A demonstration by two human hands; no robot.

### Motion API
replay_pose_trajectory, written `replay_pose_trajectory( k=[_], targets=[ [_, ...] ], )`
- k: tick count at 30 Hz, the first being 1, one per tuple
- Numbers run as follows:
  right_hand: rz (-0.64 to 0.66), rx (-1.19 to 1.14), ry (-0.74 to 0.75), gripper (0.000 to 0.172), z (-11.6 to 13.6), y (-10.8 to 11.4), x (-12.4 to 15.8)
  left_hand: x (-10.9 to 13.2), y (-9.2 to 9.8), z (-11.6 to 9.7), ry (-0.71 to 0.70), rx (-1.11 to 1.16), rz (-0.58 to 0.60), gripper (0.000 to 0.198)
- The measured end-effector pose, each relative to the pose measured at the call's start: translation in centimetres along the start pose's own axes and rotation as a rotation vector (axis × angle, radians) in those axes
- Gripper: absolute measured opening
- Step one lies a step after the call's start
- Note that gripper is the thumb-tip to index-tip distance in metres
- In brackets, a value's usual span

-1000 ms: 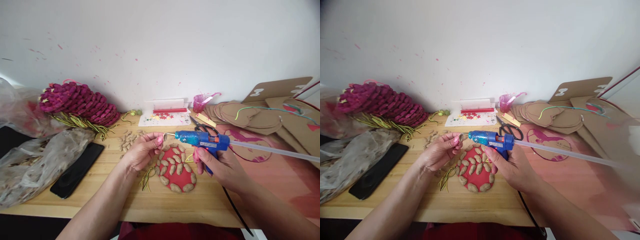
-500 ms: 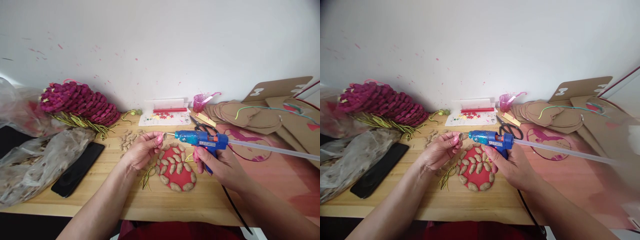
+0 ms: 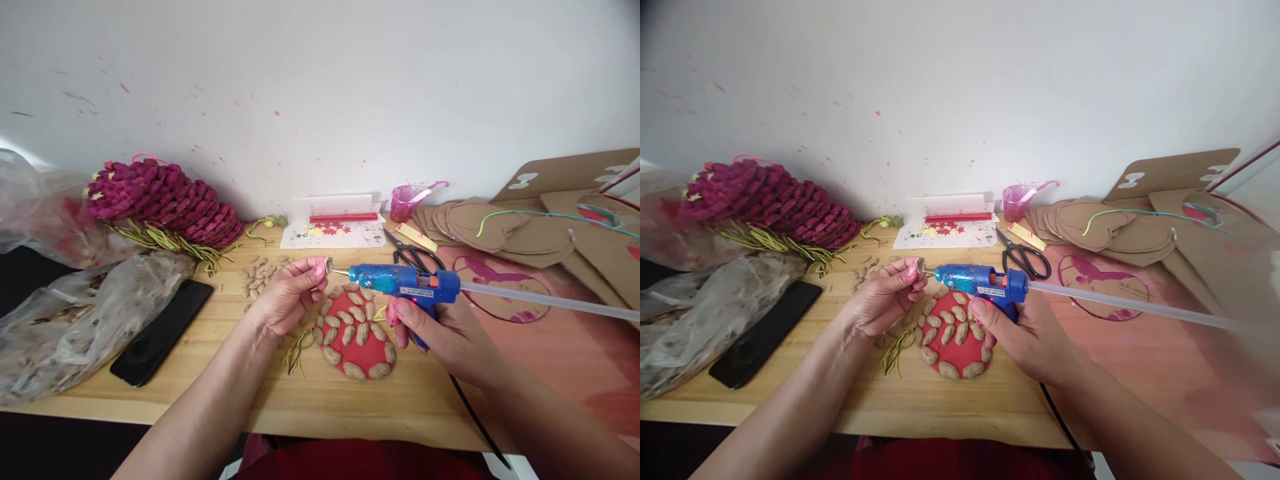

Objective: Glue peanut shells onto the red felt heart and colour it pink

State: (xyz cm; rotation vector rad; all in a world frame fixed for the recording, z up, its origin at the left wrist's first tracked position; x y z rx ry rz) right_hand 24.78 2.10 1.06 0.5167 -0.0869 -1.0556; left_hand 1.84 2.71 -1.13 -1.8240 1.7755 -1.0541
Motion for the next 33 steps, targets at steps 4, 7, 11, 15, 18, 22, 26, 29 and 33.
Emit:
replay_pose_trajectory(
  k=[4, 7, 11, 15, 18, 22, 26, 29, 33],
  targets=[
    [0.002, -0.008, 0.017, 0.028, -0.03, -0.25, 0.09, 0.0, -0.12, 0.16, 0.019, 0.022, 0.005, 0.028],
    [-0.004, -0.014, 0.031, 0.026, -0.07, -0.37, 0.0, -0.01, -0.12, 0.26, 0.02, 0.029, 0.011, 0.027],
    [-0.006, 0.004, 0.033, 0.026, -0.11, -0.42, -0.03, 0.0, -0.11, 0.26, 0.016, 0.025, 0.013, 0.027],
    [-0.013, 0.023, 0.035, 0.026, -0.2, -0.41, 0.04, 0.03, -0.19, 0.2, 0.022, 0.024, 0.012, 0.028],
    [-0.018, 0.04, 0.033, 0.026, -0.3, -0.39, 0.04, 0.05, -0.19, 0.19, 0.023, 0.028, 0.01, 0.028],
    [-0.017, 0.061, 0.056, 0.029, -0.29, -0.36, -0.07, 0.04, -0.09, 0.21, 0.024, 0.04, 0.013, 0.027],
    [-0.017, 0.06, 0.063, 0.029, -0.36, -0.29, -0.09, 0.0, -0.01, 0.18, 0.029, 0.053, 0.024, 0.027],
    [-0.016, 0.046, 0.067, 0.027, -0.46, -0.26, -0.04, -0.06, 0.05, 0.13, 0.034, 0.053, 0.027, 0.026],
    [-0.017, 0.064, 0.078, 0.027, -0.54, -0.24, -0.04, -0.11, 0.07, 0.16, 0.039, 0.056, 0.027, 0.027]
  ],
)
Point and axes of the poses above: each hand's wrist, its own x-axis away from the middle knuckle, its own y-axis out of the back of the hand, z = x × y, the point moved 2 cm from there along -x, towards the middle knuckle, and after that the axes turned 13 degrees about x, right-handed, at the moved point
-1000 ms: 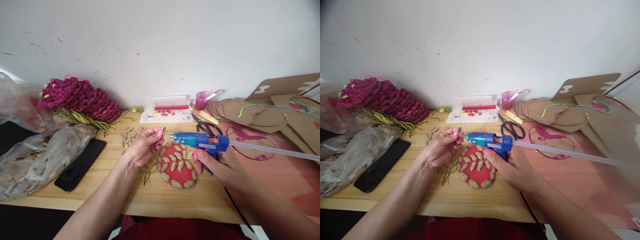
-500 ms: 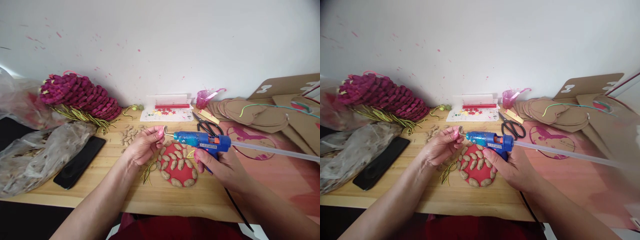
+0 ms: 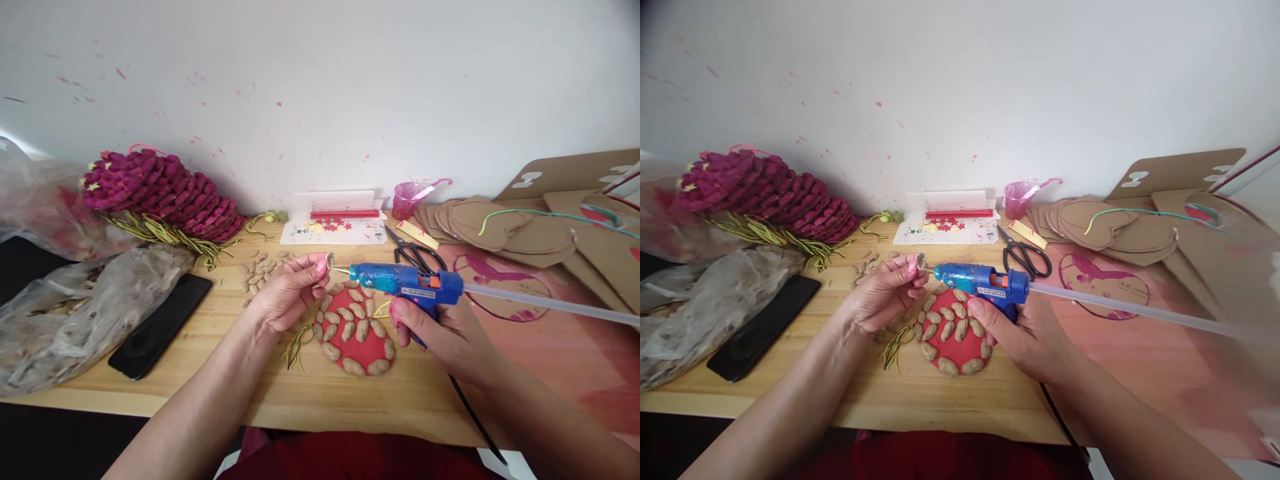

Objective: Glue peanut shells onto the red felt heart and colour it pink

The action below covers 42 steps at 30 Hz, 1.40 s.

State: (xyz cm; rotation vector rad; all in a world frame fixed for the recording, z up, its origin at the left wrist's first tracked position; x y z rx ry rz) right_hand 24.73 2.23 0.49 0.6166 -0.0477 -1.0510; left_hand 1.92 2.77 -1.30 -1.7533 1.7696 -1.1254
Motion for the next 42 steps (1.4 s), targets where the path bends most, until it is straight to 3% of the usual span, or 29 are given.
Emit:
replay_pose_trajectory(
  k=[18, 24, 28, 36, 42],
  targets=[
    [-0.027, 0.033, 0.005, 0.026, 0.2, 0.1, -0.1, 0.2, -0.4, 0.0, -0.003, -0.003, -0.005, 0.027],
    [-0.034, 0.017, -0.069, 0.029, 0.1, 0.0, -0.5, 0.2, 0.0, -0.5, -0.046, -0.104, -0.053, 0.031],
    [-0.044, -0.076, -0.264, 0.038, -0.8, -0.1, -0.6, 0.7, 0.0, -0.7, -0.119, -0.377, -0.096, 0.031],
    [-0.087, -0.251, -0.463, 0.048, -1.3, -0.7, -1.1, 1.9, -1.0, 0.2, -0.29, -1.365, -0.068, 0.009],
    [-0.069, -0.317, -0.527, 0.047, -1.7, -1.2, -1.1, 2.3, -1.3, 1.0, -0.417, -1.611, 0.017, 0.01]
  ],
)
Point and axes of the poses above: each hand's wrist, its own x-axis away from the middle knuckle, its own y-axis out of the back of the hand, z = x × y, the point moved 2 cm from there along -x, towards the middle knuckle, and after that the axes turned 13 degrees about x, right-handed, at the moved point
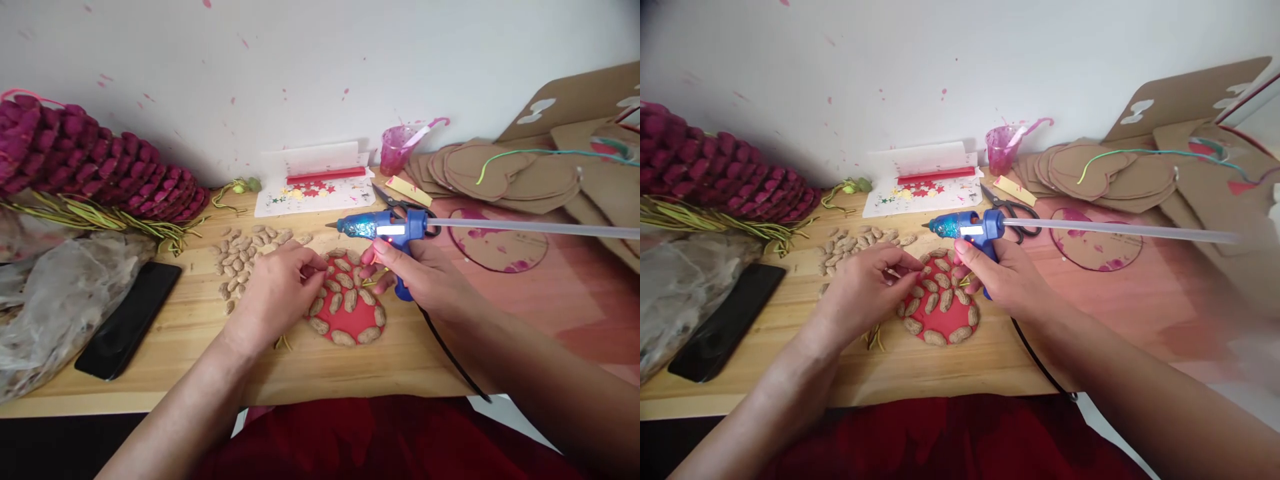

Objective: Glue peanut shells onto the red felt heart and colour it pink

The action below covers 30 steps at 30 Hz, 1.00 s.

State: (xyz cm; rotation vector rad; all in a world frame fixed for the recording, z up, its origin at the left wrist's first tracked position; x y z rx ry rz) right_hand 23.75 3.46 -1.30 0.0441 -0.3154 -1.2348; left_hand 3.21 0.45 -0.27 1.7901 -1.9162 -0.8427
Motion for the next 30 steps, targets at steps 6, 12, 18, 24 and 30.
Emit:
replay_pose_trajectory(
  k=[6, 12, 18, 24, 30],
  targets=[
    [0.002, -0.062, -0.01, 0.041, -0.5, -0.2, -0.2, 0.1, -0.5, -0.3, -0.048, -0.073, 0.008, 0.008],
    [-0.017, -0.06, -0.028, 0.039, -0.5, -0.2, -0.1, 0.0, -0.8, -0.2, -0.059, -0.112, 0.003, 0.007],
    [-0.001, -0.025, -0.023, 0.038, -0.8, -0.2, -0.2, 0.1, -1.0, -0.3, -0.068, -0.155, 0.012, 0.007],
    [0.012, -0.013, -0.034, 0.039, -0.6, -0.2, -0.2, 0.1, -1.1, -0.4, -0.07, -0.176, 0.01, 0.008],
    [0.002, -0.003, -0.013, 0.041, -0.5, -0.2, -0.2, 0.1, -1.2, -0.4, -0.065, -0.182, 0.006, 0.008]
  ],
)
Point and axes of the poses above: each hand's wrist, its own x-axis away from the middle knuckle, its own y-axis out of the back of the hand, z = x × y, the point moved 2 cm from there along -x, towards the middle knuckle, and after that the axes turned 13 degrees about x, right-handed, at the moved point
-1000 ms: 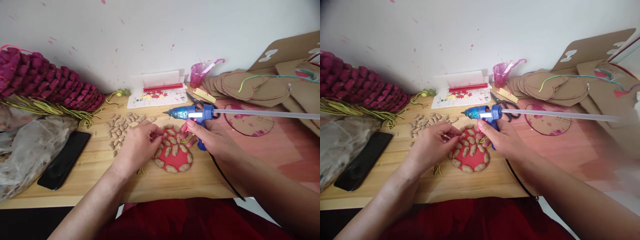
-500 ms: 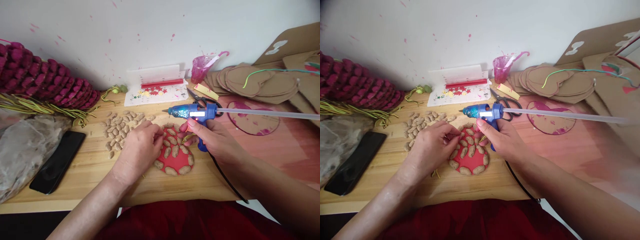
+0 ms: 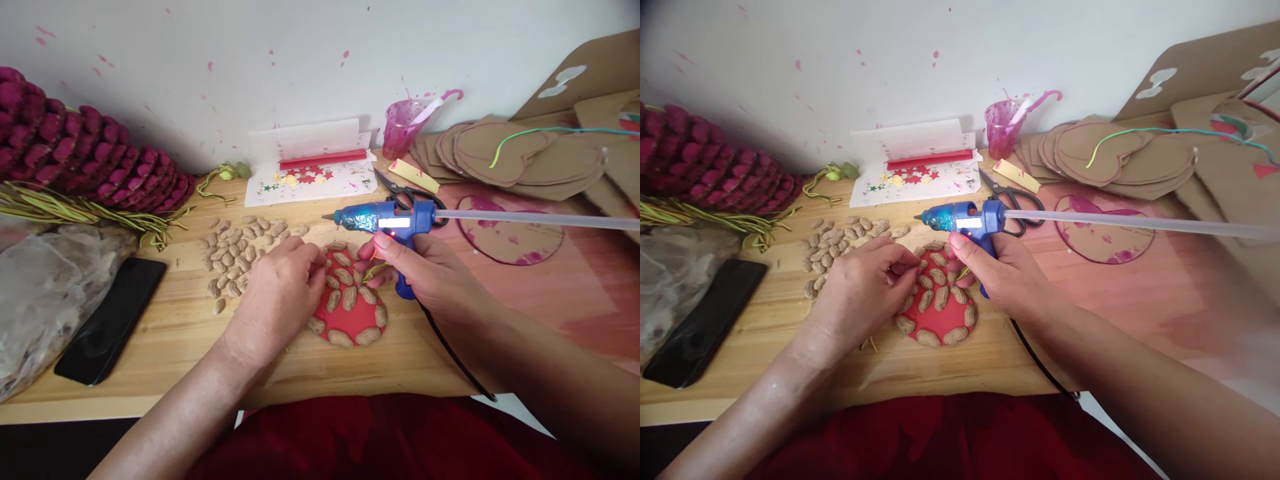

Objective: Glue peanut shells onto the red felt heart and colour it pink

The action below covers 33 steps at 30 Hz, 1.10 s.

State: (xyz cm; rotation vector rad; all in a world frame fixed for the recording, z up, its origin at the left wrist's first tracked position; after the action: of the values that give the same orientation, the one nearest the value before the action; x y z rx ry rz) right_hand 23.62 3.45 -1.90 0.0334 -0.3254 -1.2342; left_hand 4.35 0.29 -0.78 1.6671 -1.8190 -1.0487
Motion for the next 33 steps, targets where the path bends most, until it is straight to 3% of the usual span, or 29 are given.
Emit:
replay_pose_trajectory(
  k=[33],
  targets=[
    [0.026, -0.006, 0.021, 0.034, -0.3, 0.05, -0.15, -0.02, -0.5, -0.23, -0.038, -0.053, 0.008, 0.012]
  ],
)
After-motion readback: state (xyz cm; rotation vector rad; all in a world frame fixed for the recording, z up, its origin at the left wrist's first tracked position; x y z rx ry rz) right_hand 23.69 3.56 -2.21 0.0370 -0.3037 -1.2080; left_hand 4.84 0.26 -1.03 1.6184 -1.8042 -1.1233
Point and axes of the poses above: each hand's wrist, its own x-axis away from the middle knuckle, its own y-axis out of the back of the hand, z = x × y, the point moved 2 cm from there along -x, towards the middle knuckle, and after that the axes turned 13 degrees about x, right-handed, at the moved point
